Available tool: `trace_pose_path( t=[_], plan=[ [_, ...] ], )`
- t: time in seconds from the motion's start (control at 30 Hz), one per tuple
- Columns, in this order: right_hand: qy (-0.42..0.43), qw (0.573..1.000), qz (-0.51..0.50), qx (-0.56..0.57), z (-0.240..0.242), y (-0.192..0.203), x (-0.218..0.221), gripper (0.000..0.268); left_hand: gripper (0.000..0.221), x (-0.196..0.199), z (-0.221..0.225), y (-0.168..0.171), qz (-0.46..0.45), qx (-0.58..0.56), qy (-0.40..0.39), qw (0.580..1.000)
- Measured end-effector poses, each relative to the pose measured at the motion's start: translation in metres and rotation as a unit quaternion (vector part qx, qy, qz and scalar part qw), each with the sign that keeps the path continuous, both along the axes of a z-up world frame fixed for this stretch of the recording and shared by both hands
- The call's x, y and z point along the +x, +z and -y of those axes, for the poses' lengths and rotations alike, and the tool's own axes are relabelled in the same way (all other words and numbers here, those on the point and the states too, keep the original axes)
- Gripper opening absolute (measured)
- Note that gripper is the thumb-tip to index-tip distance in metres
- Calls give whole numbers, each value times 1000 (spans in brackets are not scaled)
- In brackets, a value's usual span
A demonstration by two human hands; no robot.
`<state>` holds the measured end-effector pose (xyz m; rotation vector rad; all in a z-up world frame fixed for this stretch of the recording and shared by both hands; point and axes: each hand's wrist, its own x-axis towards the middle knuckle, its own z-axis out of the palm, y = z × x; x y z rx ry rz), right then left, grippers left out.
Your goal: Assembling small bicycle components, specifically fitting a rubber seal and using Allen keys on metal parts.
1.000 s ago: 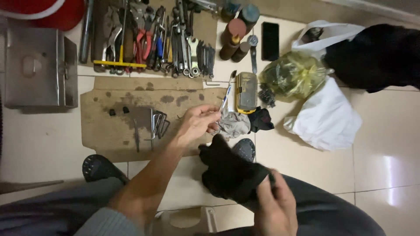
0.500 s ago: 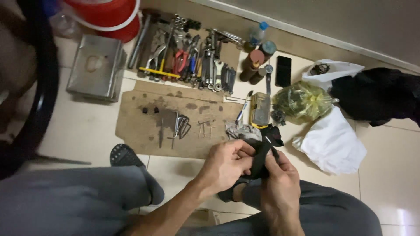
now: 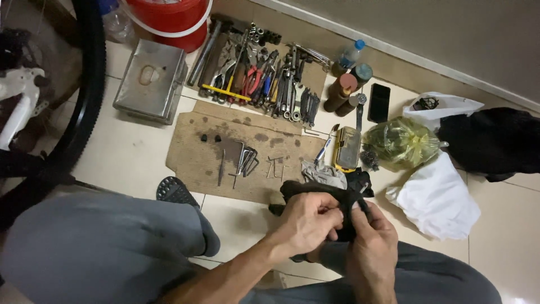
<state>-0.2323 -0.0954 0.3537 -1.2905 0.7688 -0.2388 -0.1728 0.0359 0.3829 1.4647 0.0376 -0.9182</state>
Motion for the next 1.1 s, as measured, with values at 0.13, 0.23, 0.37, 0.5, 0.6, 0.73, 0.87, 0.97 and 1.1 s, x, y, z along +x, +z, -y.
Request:
trace_pose_path(
  t=[0.13, 0.23, 0.37, 0.5, 0.6, 0.73, 0.87, 0.97, 1.1],
  plan=[
    [-30, 999, -23, -25, 12, 5, 3, 12, 22, -6, -6, 14, 72, 58, -51, 994],
    [-39, 997, -34, -56, 14, 1, 5, 13, 26, -10, -2, 1, 135, 83, -43, 986],
    [14, 997, -65, -34, -8, 18, 2, 14, 19, -9, 0, -13, 247, 89, 6, 965],
    [-15, 1000, -13, 9, 8, 10, 5, 12, 25, -13, 1, -22, 298, 103, -4, 949],
    [-19, 999, 10, -23, 11, 15, 7, 9, 28, -8, -3, -2, 194, 68, -43, 978],
    [22, 1000, -9, 2, 8, 7, 1, 12, 18, -1, -8, 6, 187, 100, -49, 976],
    [28, 997, -62, -38, 17, 9, 1, 19, 40, 25, -30, 48, 3, 77, -98, 992],
    [70, 994, -85, 4, -1, 18, 3, 20, 40, 28, -24, 6, 155, 37, -12, 987],
    [146, 987, -64, 33, -15, 29, 5, 38, 36, 29, -24, 11, 101, 39, -46, 993]
  ],
)
